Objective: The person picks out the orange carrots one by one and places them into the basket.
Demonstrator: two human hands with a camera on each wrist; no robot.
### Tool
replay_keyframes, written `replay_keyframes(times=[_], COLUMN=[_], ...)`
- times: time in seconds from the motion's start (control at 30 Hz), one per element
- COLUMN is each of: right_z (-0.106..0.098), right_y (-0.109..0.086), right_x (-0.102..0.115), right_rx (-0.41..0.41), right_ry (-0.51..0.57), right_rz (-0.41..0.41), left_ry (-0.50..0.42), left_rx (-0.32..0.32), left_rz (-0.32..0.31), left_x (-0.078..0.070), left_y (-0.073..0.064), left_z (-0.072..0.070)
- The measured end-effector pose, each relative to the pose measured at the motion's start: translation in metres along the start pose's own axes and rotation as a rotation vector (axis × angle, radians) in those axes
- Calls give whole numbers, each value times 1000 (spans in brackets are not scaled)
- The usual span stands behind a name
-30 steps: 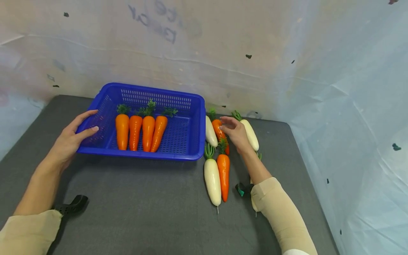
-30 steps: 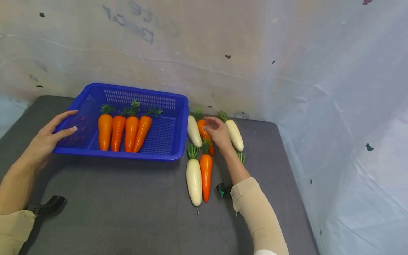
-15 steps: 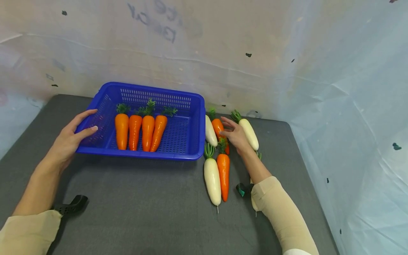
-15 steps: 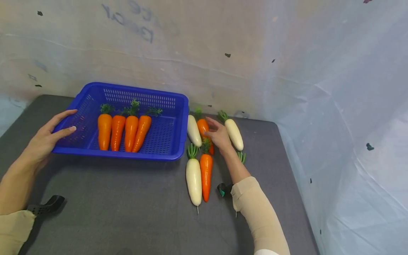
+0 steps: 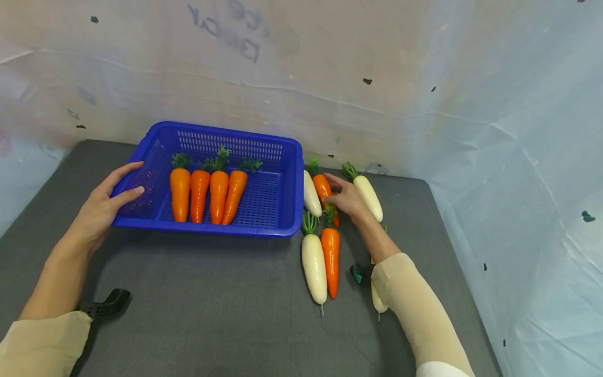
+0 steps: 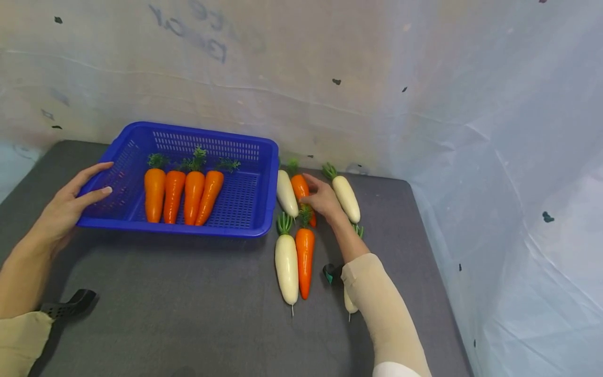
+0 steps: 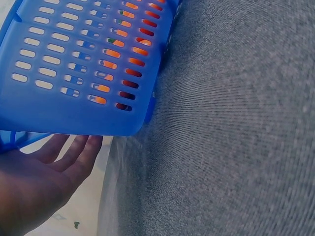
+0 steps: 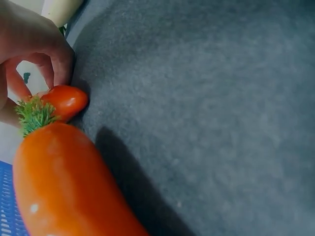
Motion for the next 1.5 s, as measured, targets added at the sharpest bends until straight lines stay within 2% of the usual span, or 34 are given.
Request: replay_keyframes(times=[0.3,0.43,0.53,0.7,1.03,1.3,1.5], right_z=[-1,-2,-3,-5,-17,-18,-21], right_y=[3,4,3,3,-1,-17,-25], right_x=[8,7,7,4,-2,9,19], right_rx=[6,25,55,94,98,252,277], right_ry=[-169,-198,-179,-91,47,352,432], right_rz=[-62,-79,-88,-73,-27,-27,-41], left_ry=[-10,-12,-13,-23,-35,-44,-63], left_rx=[2,3,3,6,12,17,29], left_rz=[19,23,19,11,5,7,-13], left_x=[-2,-2,-1,0,1,0,1], left_y=[-3,-3,-3,-2,-2,-3,-3], left_z=[0,0,1,1,1,2,3])
Point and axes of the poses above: each hand's wrist, its own y-axis towards the middle knuckle, its own z-axis out of the palm, x = y × z, the point moved 9 cm from there along y, towards the middle knuckle, and after that the axes turned 11 degrees about -y, right-handed, at the moved point
